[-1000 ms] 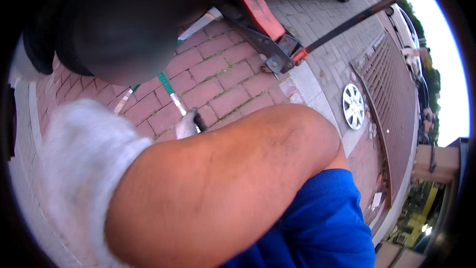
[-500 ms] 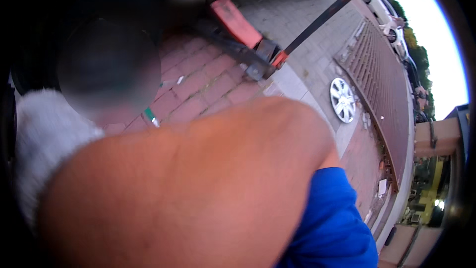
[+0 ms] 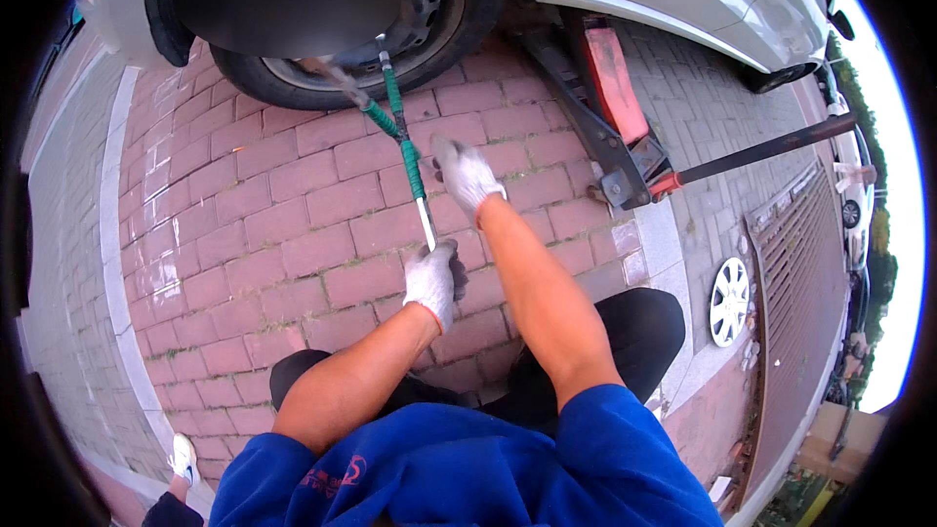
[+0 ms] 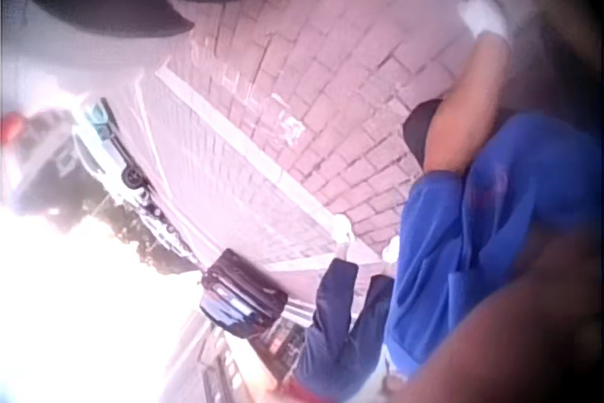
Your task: The person uses a floor jack to lift a white car, removes the hubcap by hand, and then uses a lug wrench to loosen and remove the lug nuts before pulling the tire off the hub.
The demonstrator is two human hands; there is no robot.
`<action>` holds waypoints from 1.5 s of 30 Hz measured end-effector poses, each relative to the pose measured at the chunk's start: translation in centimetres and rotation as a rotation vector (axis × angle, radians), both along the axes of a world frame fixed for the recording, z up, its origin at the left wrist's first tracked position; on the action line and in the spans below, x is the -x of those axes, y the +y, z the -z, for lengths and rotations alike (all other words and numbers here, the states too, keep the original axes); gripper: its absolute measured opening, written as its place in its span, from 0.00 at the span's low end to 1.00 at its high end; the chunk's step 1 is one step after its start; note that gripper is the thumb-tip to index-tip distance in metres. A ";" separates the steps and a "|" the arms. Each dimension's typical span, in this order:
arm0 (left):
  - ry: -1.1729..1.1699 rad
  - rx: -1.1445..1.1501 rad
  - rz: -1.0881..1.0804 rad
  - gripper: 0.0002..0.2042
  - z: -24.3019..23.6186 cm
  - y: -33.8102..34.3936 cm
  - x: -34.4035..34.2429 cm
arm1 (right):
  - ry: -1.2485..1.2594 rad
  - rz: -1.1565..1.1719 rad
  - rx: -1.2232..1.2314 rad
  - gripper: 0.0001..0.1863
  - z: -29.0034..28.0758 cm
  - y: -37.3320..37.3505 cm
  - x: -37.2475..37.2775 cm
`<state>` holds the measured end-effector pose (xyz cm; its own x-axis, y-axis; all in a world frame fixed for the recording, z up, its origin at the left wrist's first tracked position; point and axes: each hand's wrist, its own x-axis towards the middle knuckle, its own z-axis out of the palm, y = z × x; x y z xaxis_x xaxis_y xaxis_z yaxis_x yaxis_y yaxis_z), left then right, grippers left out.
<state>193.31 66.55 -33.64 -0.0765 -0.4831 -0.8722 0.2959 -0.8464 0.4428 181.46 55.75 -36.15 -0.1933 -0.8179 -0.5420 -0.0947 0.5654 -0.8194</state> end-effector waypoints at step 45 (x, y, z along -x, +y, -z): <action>-0.046 -0.014 -0.045 0.09 -0.1 -2.2 1.2 | -0.145 -0.264 -0.181 0.14 -1.8 -1.6 -3.7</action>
<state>192.10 64.34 -33.54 -0.0146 -0.4728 -0.8810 0.3134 -0.8389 0.4450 185.14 54.16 -34.33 0.1019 -0.7174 -0.6892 -0.1472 0.6743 -0.7236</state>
